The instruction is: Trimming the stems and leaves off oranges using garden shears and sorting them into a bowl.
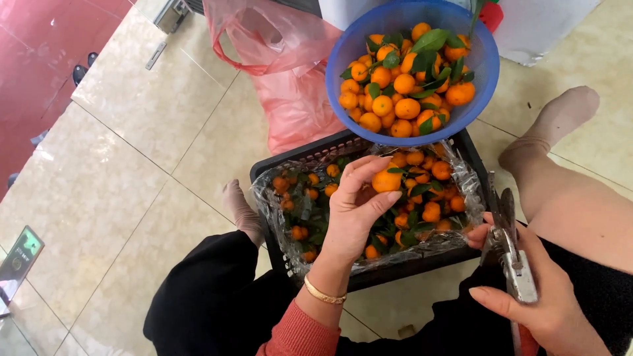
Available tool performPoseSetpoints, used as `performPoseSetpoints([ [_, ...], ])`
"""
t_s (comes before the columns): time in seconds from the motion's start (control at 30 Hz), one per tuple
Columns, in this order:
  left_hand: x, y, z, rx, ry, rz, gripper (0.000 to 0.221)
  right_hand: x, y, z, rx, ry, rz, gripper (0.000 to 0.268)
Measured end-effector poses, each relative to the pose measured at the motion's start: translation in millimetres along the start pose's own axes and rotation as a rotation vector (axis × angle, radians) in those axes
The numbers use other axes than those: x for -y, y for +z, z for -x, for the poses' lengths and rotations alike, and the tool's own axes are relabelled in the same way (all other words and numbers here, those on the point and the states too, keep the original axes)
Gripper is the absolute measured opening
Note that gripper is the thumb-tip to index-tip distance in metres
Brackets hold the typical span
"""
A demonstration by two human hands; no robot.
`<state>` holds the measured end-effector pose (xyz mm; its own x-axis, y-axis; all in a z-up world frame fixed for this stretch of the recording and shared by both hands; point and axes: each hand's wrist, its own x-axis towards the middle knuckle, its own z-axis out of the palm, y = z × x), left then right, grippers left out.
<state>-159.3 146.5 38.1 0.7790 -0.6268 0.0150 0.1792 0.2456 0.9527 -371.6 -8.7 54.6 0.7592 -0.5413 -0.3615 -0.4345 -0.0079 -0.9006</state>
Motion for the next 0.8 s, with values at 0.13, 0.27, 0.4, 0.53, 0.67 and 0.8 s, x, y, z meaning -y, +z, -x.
performPoseSetpoints([
  [0.13, -2.1, 0.1, -0.4, -0.005, 0.010, 0.046, 0.036, -1.5, -2.1, -1.9, 0.027, -0.004, 0.075, 0.103],
  [0.27, 1.9, -4.2, -1.7, 0.010, -0.005, 0.108, 0.032, 1.2, 0.6, -2.7, 0.024, 0.028, 0.040, 0.102],
  [0.4, 8.3, -10.1, -1.4, 0.034, -0.107, 0.472, 0.044, -14.5, -2.3, -5.4, 0.052, -0.017, 0.045, 0.104],
  [0.53, 11.2, -13.1, -4.6, 0.102, -0.174, 0.892, 0.050, -16.4, -2.3, -7.1, 0.062, -0.063, 0.058, 0.105],
  [0.67, 16.3, -13.0, -4.9, 0.119, -0.165, 0.922, 0.054, -8.7, -1.4, -3.5, 0.048, -0.005, 0.006, 0.104],
  [0.8, 21.6, -14.5, -5.1, 0.099, -0.181, 0.867, 0.046, -6.4, -2.1, -1.9, 0.047, 0.010, 0.034, 0.103],
])
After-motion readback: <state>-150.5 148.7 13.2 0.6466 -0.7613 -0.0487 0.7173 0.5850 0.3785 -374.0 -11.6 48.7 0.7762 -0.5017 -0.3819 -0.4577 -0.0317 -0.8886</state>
